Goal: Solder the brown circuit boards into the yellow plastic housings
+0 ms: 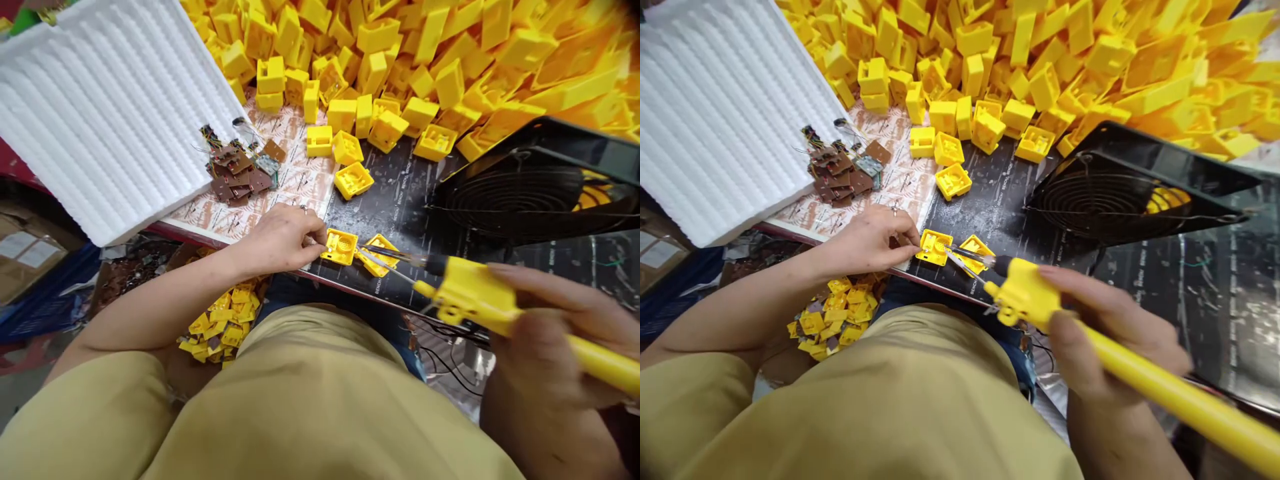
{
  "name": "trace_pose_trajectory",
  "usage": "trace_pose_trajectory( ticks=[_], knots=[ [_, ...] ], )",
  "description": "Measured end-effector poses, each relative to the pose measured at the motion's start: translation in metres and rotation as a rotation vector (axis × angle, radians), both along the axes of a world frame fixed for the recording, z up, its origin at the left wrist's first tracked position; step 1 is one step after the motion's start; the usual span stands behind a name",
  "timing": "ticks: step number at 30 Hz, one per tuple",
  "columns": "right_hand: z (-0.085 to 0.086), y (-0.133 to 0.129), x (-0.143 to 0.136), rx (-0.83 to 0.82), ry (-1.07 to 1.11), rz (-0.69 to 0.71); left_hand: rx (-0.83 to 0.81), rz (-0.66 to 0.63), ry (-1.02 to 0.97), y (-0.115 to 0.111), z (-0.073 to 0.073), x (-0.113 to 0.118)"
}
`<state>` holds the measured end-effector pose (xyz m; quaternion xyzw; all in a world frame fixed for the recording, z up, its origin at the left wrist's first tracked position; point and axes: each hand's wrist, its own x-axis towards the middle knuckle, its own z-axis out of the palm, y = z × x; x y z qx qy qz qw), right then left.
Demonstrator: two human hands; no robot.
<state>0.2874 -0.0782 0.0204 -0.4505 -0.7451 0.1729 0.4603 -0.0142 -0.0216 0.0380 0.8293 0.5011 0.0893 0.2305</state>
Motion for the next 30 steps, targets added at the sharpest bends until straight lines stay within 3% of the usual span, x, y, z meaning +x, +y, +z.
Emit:
trace_pose_trajectory(
  ticks=[4, 8, 12, 19, 25, 30],
  knots=[
    [0.007, -0.002, -0.018, -0.022, 0.057, 0.007, -0.019, 0.073, -0.024, 0.005, 0.003, 0.002],
    [0.001, -0.003, -0.019, 0.091, 0.103, 0.001, -0.018, 0.144, -0.027, 0.007, 0.001, 0.005],
    [-0.003, -0.002, -0.02, 0.061, -0.033, 0.022, -0.001, 0.133, 0.028, 0.008, -0.002, 0.007],
    [0.001, 0.013, -0.029, 0.202, -0.107, 0.151, 0.026, 0.121, 0.04, 0.011, -0.002, 0.008],
    [0.016, 0.015, -0.021, 0.287, -0.335, 0.352, 0.014, 0.109, 0.154, 0.015, 0.004, 0.014],
    [0.02, 0.017, -0.006, 0.203, -0.341, 0.297, 0.01, 0.062, 0.204, 0.017, 0.007, 0.016]
  ],
)
